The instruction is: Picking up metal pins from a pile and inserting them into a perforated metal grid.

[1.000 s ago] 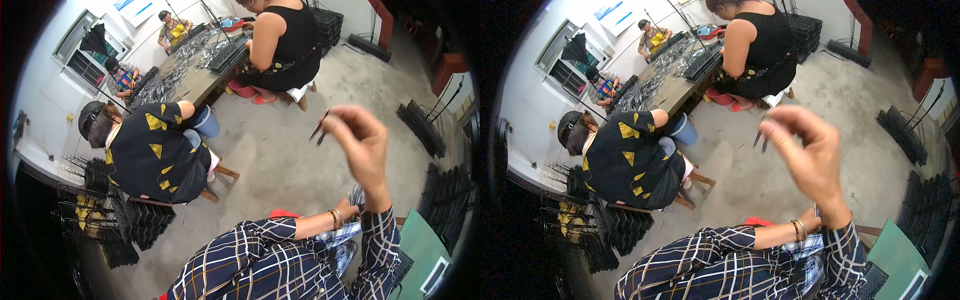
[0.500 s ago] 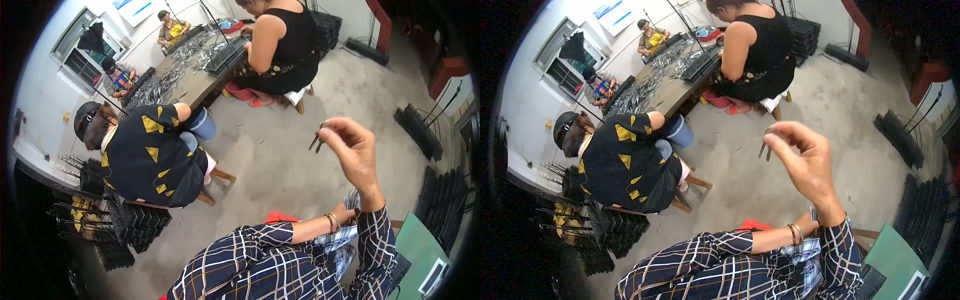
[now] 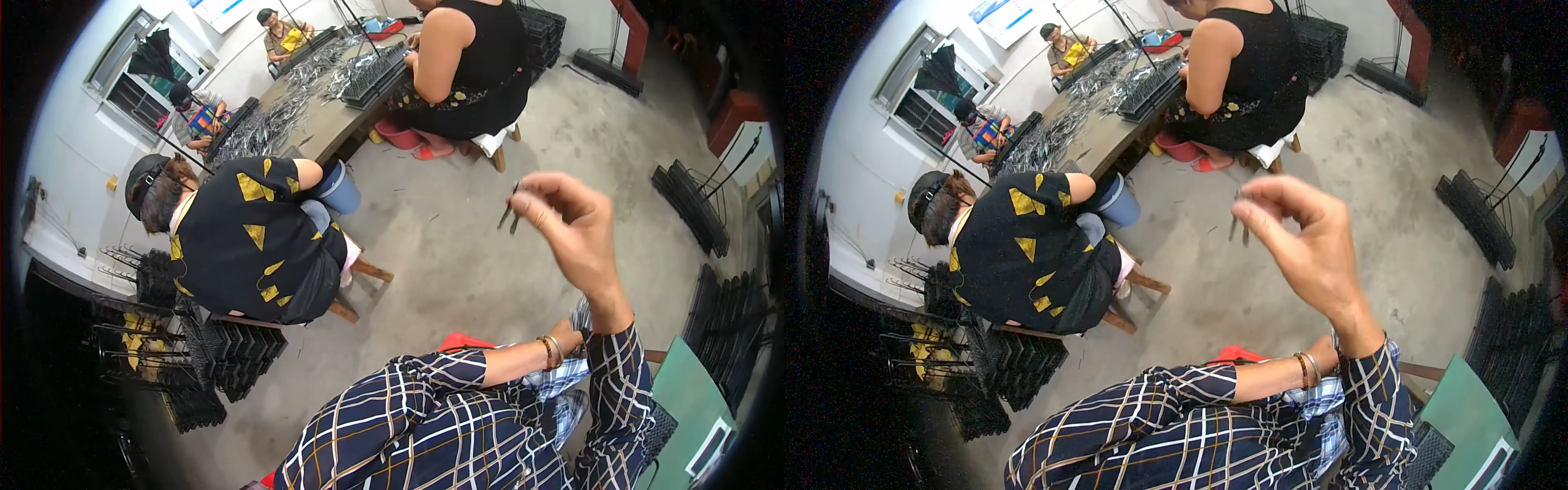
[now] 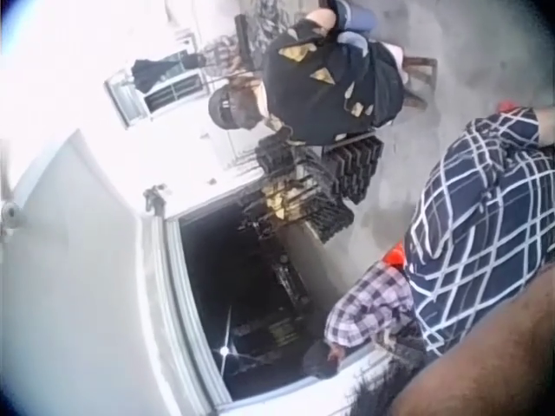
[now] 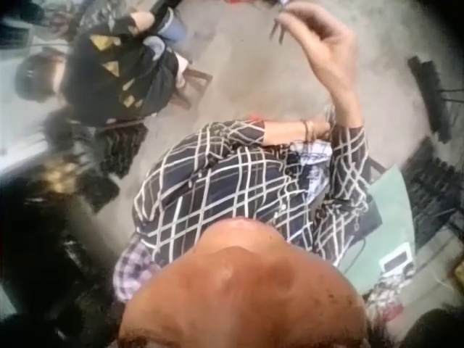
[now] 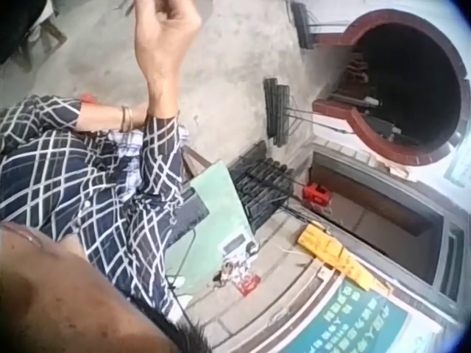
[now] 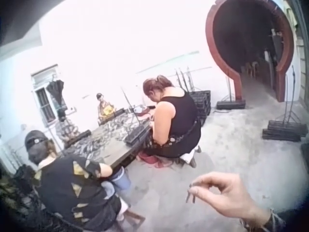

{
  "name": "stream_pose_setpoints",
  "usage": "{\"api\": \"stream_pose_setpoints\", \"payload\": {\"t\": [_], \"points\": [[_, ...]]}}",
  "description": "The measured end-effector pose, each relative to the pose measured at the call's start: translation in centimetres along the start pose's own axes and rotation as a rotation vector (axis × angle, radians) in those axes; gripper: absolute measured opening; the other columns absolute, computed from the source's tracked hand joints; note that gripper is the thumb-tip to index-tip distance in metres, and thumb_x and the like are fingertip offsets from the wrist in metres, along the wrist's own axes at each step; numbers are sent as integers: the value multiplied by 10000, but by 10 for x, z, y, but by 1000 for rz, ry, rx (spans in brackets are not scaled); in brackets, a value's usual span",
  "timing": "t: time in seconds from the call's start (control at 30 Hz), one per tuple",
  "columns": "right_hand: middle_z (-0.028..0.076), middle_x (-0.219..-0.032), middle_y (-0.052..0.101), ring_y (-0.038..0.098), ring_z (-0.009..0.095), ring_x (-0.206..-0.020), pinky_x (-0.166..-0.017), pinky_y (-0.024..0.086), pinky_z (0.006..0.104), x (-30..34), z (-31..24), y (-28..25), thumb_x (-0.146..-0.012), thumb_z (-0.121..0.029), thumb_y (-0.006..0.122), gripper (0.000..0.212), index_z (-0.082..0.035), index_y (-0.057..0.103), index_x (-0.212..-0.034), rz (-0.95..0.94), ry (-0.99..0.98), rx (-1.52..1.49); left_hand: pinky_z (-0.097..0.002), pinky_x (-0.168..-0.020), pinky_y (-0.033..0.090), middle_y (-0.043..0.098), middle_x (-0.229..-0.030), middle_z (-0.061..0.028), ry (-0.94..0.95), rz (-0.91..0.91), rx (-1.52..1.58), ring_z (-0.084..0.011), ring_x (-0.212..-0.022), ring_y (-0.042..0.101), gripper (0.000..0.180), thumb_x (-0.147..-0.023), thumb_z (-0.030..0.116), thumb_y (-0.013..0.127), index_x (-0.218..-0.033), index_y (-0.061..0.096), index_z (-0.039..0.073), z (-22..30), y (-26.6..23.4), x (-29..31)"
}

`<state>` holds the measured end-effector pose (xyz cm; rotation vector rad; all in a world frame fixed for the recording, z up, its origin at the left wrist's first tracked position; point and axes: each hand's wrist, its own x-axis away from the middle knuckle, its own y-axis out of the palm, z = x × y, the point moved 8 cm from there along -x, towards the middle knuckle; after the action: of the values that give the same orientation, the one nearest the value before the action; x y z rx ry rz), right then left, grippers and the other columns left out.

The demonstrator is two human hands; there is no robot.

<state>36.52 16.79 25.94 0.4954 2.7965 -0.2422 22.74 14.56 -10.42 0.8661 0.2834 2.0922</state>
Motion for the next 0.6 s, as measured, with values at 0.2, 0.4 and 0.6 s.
{"api": "stream_pose_setpoints", "payload": {"t": [0.2,0.4,0.6], "points": [[49,-835,644,592,88,-761,-703,480,217,-14,-9,19,-848,-63,622,146,29,608,-960,10,-41,-73,-375,-544,438,615,-778,-150,54,34,187,-204,-679,572,201,-801,159,600,-850,591,-35,-71,-23,-65],[79,-869,637,601,119,-800,-716,486,231,5,-70,-2,-850,-7,592,127,43,594,-967,124,-277,-102,-325,-466,445,613,-715,-92,89,61,-67,-172,-583,572,167,-705,99,659,-795,615,-35,-33,-18,-44],[142,-893,639,599,165,-821,-736,473,256,40,-140,-19,-790,86,606,171,69,579,-958,317,-694,-145,-287,-418,453,589,-601,-83,10,-18,140,-167,-503,577,82,-728,59,643,-687,583,22,58,15,31]]}}
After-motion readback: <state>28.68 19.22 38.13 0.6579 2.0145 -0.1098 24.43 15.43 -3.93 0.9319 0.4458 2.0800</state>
